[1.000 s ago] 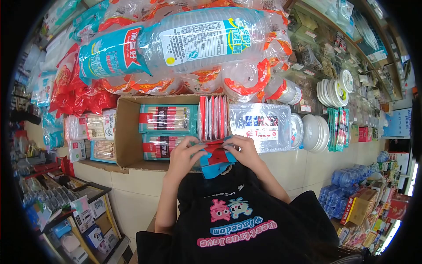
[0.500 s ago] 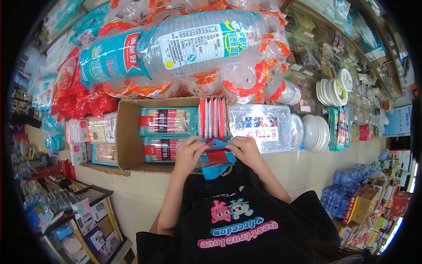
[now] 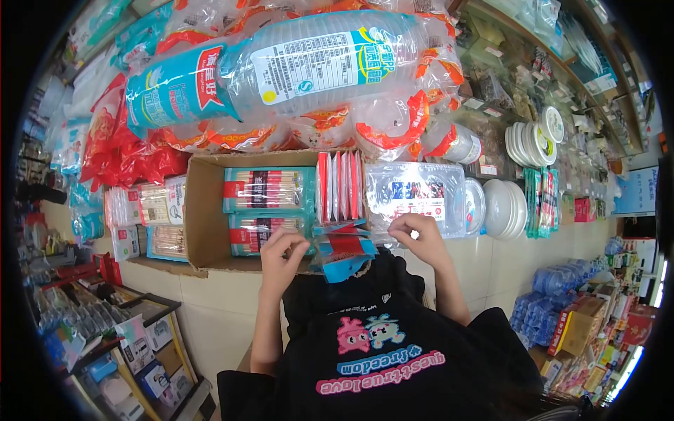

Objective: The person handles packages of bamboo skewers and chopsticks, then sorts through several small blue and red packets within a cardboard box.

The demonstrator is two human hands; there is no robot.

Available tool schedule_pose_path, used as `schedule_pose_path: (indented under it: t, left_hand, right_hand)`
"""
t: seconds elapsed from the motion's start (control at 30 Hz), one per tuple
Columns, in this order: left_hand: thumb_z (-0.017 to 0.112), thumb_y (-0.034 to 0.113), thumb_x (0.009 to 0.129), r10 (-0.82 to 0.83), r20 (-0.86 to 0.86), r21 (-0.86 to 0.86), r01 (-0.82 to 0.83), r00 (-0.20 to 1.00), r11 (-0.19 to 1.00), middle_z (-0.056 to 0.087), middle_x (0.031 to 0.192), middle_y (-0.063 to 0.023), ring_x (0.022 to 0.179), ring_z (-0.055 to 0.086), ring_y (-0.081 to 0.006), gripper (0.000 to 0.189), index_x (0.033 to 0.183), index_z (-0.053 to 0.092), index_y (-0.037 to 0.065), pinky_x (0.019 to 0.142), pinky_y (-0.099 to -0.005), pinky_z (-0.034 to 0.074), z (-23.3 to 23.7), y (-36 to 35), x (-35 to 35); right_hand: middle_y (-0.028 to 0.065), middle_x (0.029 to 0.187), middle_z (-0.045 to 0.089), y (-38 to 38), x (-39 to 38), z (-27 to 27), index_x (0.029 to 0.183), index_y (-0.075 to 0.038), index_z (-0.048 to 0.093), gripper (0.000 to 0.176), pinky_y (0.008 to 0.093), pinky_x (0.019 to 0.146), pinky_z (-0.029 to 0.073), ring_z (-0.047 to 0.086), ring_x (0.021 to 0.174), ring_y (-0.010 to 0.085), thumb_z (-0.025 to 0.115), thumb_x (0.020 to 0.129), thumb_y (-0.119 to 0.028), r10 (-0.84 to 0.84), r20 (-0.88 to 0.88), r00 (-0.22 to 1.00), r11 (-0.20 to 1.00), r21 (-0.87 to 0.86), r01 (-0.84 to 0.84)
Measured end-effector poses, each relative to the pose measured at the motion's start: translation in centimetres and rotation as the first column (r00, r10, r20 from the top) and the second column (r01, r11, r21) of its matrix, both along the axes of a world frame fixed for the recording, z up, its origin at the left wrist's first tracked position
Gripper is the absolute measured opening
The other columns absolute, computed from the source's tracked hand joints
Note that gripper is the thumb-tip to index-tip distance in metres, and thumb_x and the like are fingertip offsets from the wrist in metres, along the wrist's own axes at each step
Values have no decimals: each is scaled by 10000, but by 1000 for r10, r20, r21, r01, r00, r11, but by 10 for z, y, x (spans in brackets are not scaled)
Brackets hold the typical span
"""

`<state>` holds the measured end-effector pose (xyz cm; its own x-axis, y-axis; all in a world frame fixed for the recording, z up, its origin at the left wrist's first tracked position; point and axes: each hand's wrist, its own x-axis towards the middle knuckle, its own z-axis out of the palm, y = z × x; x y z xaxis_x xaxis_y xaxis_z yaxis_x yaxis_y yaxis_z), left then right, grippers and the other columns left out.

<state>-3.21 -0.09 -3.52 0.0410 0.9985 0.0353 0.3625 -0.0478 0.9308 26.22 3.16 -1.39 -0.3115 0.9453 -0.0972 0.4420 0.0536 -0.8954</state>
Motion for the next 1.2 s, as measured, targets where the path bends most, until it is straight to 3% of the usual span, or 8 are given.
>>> schedule_pose_path:
  t: [0.13, 0.33, 0.47, 0.63, 0.73, 0.87, 1.03, 1.2]
  left_hand:
    - [660, 18, 758, -128, -4, -30, 128, 992, 991, 604, 820, -53, 619, 543, -114, 117, 873, 676, 30, 521, -241, 428, 16, 1, 5]
    - [672, 4, 744, -82, -75, 108, 90, 994, 990, 589, 793, -56, 568, 523, -130, 140, 884, 670, 21, 509, -246, 403, 3, 3, 15]
    - [690, 19, 750, 0, -119, 158, 19, 993, 987, 588, 812, -60, 560, 521, -122, 132, 868, 636, 1, 489, -244, 396, -10, 4, 17]
    - [708, 25, 732, 123, -52, 13, -123, 991, 992, 616, 893, -99, 621, 558, -149, 191, 902, 620, 10, 506, -281, 450, -7, 4, 26]
    - [697, 10, 737, 108, 10, -21, -108, 994, 994, 618, 918, -110, 652, 571, -152, 203, 926, 622, 8, 533, -276, 471, -2, 6, 29]
    - [672, -7, 753, -24, 8, 45, 23, 1000, 999, 622, 942, -112, 726, 601, -173, 209, 956, 621, -3, 583, -266, 496, -11, 8, 27]
    - [666, -7, 759, -21, 17, 6, 21, 1000, 1000, 626, 928, -114, 753, 616, -193, 208, 962, 623, -10, 610, -273, 506, -11, 8, 28]
    - [678, 3, 759, -25, 23, -29, 25, 999, 999, 610, 849, -100, 712, 614, -166, 160, 904, 615, -24, 573, -259, 506, -9, 13, 28]
  right_hand:
    - [66, 840, 661, 5, -3, 23, 990, -78, 662, 258, 282, 594, 482, 622, 700, 171, 717, 738, -92, 299, -18, 954, 953, -40, -300]
    - [92, 919, 642, 2, -24, 26, 1044, -85, 639, 315, 314, 654, 507, 632, 738, 231, 711, 737, -92, 299, 108, 948, 949, 70, -307]
    - [96, 932, 628, 0, -23, 18, 1083, -73, 609, 347, 322, 665, 506, 627, 757, 229, 672, 744, -38, 230, 81, 970, 965, 109, -238]
    - [101, 1105, 574, 1, -28, 17, 1203, -79, 524, 499, 316, 656, 499, 592, 718, 207, 659, 727, -11, 91, 36, 995, 987, 132, -95]
    - [95, 1176, 534, 5, -30, 17, 1261, -97, 470, 598, 286, 629, 483, 574, 699, 174, 675, 705, -15, 134, -34, 990, 973, 192, -125]
    - [87, 1044, 596, 5, -34, 1, 1164, -66, 551, 454, 274, 587, 465, 571, 672, 153, 688, 732, -47, 89, -64, 994, 994, 72, -84]
    - [79, 776, 623, 8, -42, -14, 930, -22, 651, 184, 278, 547, 447, 558, 585, 162, 694, 765, -92, 33, 24, 999, 998, 56, -34]
    - [81, 744, 610, 9, -44, -20, 905, -21, 645, 183, 277, 544, 440, 559, 574, 165, 709, 750, -96, 4, 30, 1000, 998, 65, -6]
